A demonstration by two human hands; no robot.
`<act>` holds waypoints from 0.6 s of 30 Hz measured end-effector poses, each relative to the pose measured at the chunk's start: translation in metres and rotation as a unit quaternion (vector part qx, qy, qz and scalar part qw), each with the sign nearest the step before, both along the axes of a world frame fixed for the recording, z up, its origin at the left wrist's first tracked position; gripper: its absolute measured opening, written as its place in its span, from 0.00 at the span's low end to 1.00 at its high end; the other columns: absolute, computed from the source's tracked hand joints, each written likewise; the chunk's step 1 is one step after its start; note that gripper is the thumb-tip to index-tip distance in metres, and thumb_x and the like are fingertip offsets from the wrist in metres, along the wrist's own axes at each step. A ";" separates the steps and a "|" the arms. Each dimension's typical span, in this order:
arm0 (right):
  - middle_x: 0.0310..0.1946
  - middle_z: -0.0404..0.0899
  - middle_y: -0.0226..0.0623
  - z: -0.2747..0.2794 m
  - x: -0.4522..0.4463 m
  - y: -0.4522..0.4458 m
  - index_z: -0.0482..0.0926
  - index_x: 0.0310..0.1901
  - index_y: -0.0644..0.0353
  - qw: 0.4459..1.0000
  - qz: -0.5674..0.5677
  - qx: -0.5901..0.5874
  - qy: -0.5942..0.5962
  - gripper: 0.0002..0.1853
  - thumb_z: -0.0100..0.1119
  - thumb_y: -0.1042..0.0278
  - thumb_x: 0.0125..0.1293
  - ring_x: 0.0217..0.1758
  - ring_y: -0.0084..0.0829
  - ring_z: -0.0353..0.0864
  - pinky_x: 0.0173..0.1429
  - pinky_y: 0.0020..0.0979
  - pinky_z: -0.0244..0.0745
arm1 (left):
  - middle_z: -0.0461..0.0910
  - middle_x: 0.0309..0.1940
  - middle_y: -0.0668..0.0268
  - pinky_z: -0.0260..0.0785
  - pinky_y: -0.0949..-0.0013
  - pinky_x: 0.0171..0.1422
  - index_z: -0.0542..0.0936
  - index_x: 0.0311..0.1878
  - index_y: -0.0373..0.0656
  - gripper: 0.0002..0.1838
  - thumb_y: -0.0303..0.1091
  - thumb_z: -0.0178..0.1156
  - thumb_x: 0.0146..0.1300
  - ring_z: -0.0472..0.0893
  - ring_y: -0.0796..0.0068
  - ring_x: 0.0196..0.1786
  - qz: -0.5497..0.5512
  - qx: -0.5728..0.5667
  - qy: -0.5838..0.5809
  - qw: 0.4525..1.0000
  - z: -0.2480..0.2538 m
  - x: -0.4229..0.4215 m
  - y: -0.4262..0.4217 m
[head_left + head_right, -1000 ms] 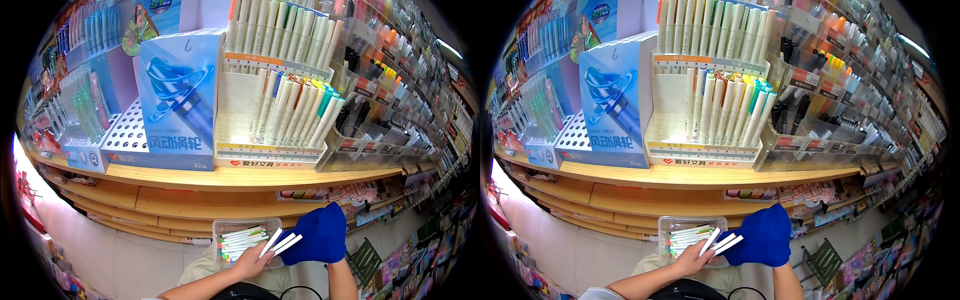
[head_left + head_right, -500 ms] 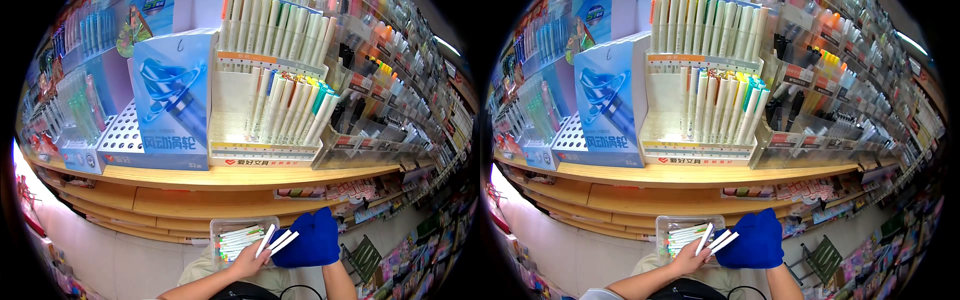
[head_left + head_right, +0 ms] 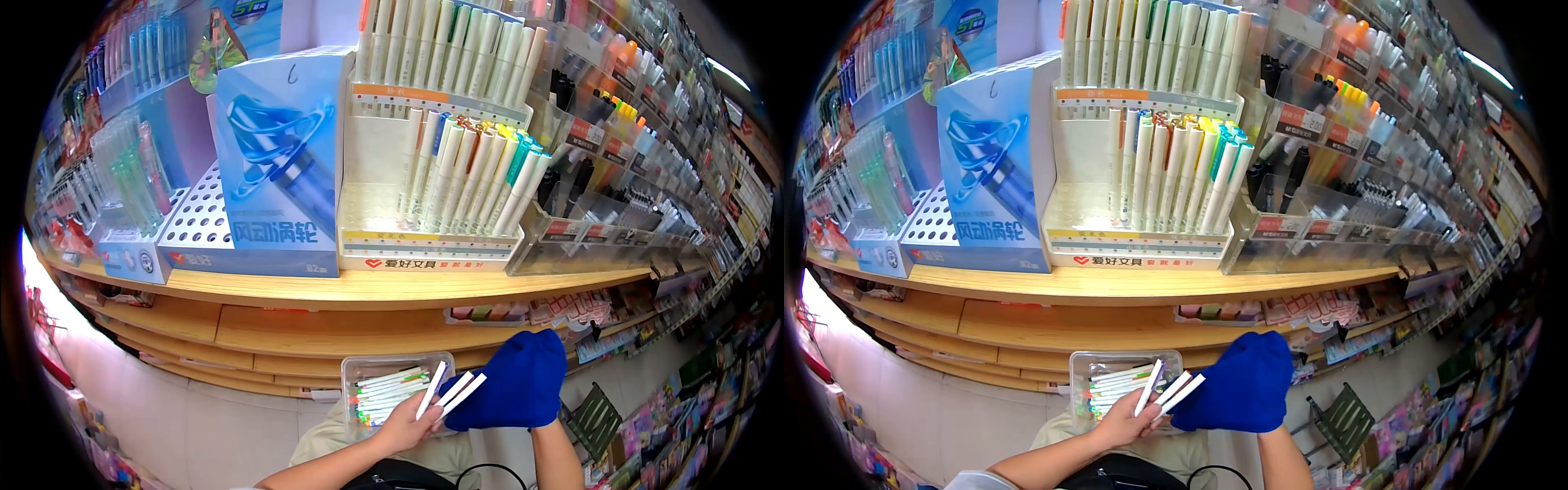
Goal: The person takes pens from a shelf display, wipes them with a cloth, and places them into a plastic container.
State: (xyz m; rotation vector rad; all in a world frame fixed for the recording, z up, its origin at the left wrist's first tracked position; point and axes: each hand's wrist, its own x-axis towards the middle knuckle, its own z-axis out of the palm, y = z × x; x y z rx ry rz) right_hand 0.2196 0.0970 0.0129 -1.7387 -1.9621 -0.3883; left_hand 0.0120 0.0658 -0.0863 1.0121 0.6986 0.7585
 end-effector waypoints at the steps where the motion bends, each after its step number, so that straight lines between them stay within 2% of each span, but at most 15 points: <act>1: 0.26 0.73 0.38 -0.007 0.007 0.002 0.73 0.26 0.57 1.000 -0.001 0.030 -0.004 0.14 0.67 0.64 0.38 0.35 0.40 0.73 0.44 0.35 0.69 | 0.70 0.21 0.71 0.59 0.80 0.23 0.67 0.46 0.39 0.10 0.34 0.50 0.67 0.66 0.85 0.20 0.001 -0.001 -0.003 1.000 0.000 0.000 0.001; 3: 0.24 0.71 0.38 -0.018 0.015 0.000 0.72 0.25 0.57 0.996 -0.004 0.086 -0.011 0.16 0.68 0.63 0.34 0.34 0.42 0.71 0.39 0.34 0.67 | 0.70 0.21 0.70 0.58 0.80 0.22 0.67 0.46 0.39 0.10 0.35 0.50 0.68 0.66 0.85 0.20 0.000 -0.006 -0.008 1.000 -0.002 0.000 0.001; 5: 0.25 0.71 0.38 0.009 -0.013 -0.014 0.72 0.27 0.57 0.998 0.020 0.026 0.060 0.18 0.69 0.62 0.34 0.34 0.43 0.71 0.39 0.35 0.67 | 0.70 0.22 0.70 0.58 0.80 0.22 0.67 0.46 0.39 0.10 0.35 0.50 0.68 0.66 0.85 0.20 -0.005 -0.005 -0.012 1.000 0.002 0.002 0.002; 9: 0.28 0.71 0.39 0.011 -0.026 -0.018 0.72 0.31 0.58 0.981 0.183 -0.025 0.062 0.21 0.70 0.61 0.35 0.36 0.44 0.70 0.41 0.37 0.66 | 0.69 0.21 0.72 0.58 0.81 0.23 0.67 0.46 0.40 0.10 0.36 0.49 0.68 0.65 0.87 0.21 -0.024 0.003 -0.010 1.000 0.001 0.006 0.002; 10: 0.29 0.71 0.39 0.011 -0.028 -0.019 0.72 0.32 0.59 0.976 0.208 -0.034 0.051 0.21 0.69 0.61 0.35 0.37 0.44 0.70 0.41 0.38 0.67 | 0.70 0.21 0.70 0.60 0.78 0.24 0.67 0.45 0.40 0.10 0.36 0.49 0.68 0.67 0.83 0.21 -0.022 0.016 0.016 0.999 0.002 0.006 0.002; 12: 0.33 0.74 0.40 0.021 -0.036 -0.021 0.75 0.32 0.59 0.980 0.188 -0.056 0.032 0.17 0.66 0.62 0.38 0.40 0.43 0.72 0.41 0.38 0.68 | 0.72 0.20 0.65 0.63 0.72 0.25 0.67 0.45 0.40 0.10 0.36 0.50 0.67 0.71 0.76 0.20 -0.017 0.044 0.066 0.997 0.004 0.006 0.003; 13: 0.32 0.72 0.41 0.023 -0.040 -0.017 0.74 0.33 0.59 0.977 0.195 -0.072 0.042 0.19 0.67 0.61 0.38 0.39 0.44 0.71 0.41 0.39 0.68 | 0.73 0.20 0.61 0.64 0.67 0.26 0.67 0.45 0.40 0.10 0.35 0.50 0.66 0.73 0.69 0.21 -0.006 0.112 0.130 0.985 0.004 0.006 0.003; 15: 0.30 0.70 0.42 0.026 -0.048 -0.011 0.72 0.35 0.59 0.971 0.207 -0.105 0.062 0.22 0.67 0.60 0.37 0.37 0.46 0.69 0.42 0.42 0.66 | 0.75 0.21 0.54 0.67 0.58 0.30 0.66 0.45 0.40 0.11 0.34 0.50 0.64 0.76 0.55 0.25 0.015 0.243 0.252 0.937 0.003 0.007 0.003; 18: 0.32 0.73 0.40 -0.012 -0.049 -0.012 0.74 0.35 0.59 0.956 0.278 -0.092 0.036 0.17 0.63 0.62 0.41 0.38 0.44 0.72 0.41 0.40 0.69 | 0.76 0.22 0.49 0.68 0.51 0.31 0.65 0.45 0.39 0.12 0.34 0.50 0.63 0.77 0.47 0.27 0.039 0.293 0.359 0.885 0.010 0.011 -0.005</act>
